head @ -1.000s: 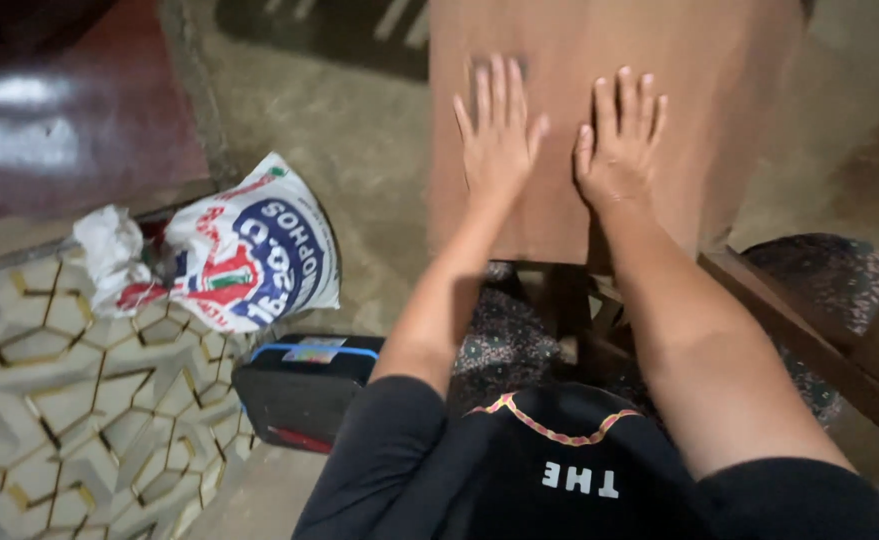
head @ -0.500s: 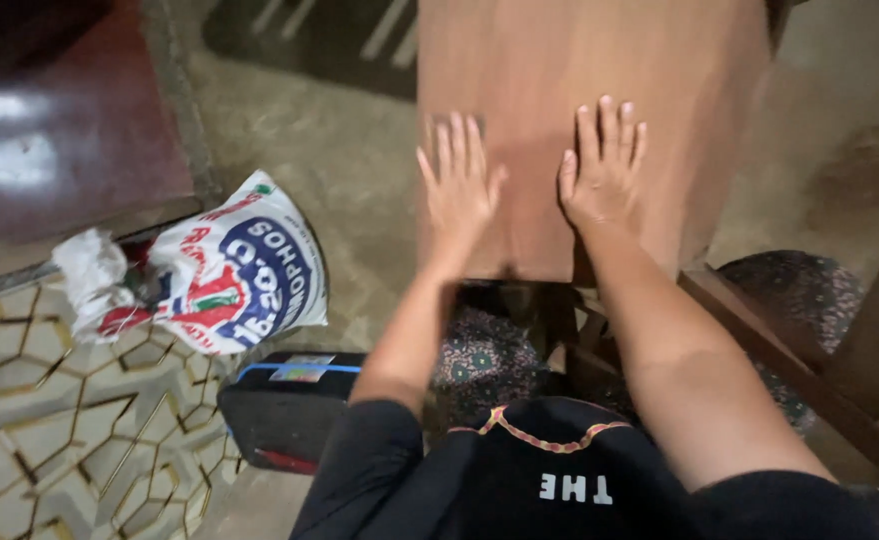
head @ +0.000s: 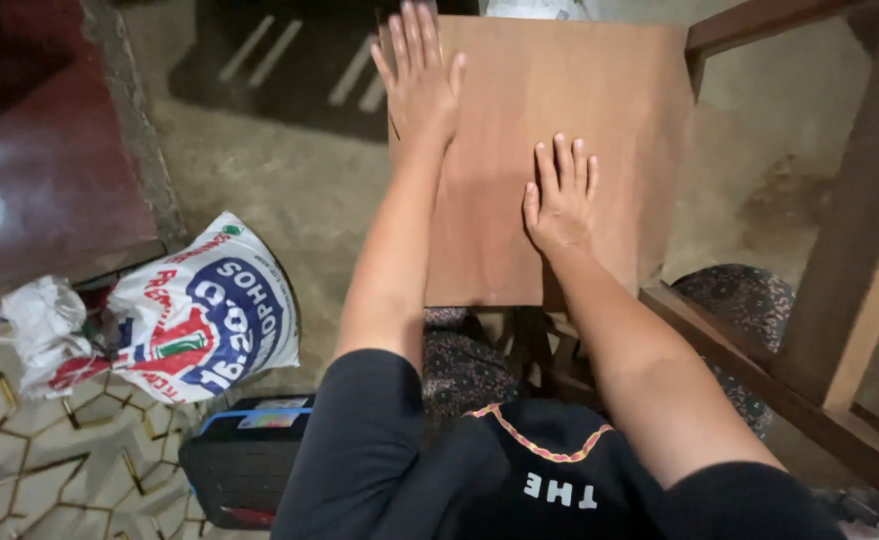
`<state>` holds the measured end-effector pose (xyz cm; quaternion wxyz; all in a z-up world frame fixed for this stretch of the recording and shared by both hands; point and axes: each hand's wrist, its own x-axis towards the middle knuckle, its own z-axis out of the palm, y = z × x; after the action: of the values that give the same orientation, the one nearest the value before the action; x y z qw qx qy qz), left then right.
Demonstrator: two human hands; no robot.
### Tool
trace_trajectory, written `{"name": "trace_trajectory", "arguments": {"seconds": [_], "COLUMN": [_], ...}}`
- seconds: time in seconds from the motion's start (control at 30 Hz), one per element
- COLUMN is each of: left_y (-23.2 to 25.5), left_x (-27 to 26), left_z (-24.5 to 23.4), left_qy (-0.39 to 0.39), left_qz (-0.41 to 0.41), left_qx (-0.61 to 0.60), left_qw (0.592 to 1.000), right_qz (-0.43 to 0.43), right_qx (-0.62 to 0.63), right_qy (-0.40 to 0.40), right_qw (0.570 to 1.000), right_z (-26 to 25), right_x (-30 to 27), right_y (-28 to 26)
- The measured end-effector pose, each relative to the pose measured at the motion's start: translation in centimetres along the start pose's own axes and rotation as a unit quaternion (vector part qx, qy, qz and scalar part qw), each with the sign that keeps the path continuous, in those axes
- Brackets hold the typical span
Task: Sanding a wooden chair backrest with sandpaper to smooth the surface before further processing.
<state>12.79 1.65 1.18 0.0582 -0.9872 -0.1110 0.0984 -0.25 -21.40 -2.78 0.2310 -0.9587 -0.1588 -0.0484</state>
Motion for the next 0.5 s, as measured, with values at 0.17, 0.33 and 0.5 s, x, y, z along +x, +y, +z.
{"name": "trace_trajectory", "arguments": {"seconds": [0.17, 0.33, 0.5], "left_y": [-0.4, -1.9, -3.3], "left_x": [-9.7, -22.1, -29.6], "left_z": [2.8, 5.3, 8.8], "left_qy": [0.05, -0.008, 0.008], "left_qz": [0.002, 0.043, 0.046], "left_qx": [0.056, -0.101, -0.127], "left_qw": [0.997, 0.994, 0.991], "right_qz": [-0.016, -0.045, -0.041], "right_qx": [0.005, -0.031, -0.013], "right_qy": [0.002, 0.039, 0.029], "right_qw": [1.0, 0.998, 0.999], "right_z": [-0.2, 1.1, 1.4], "right_x": [-0.2, -0.4, -0.7], "right_y": [0.0, 1.3, 1.2]}}
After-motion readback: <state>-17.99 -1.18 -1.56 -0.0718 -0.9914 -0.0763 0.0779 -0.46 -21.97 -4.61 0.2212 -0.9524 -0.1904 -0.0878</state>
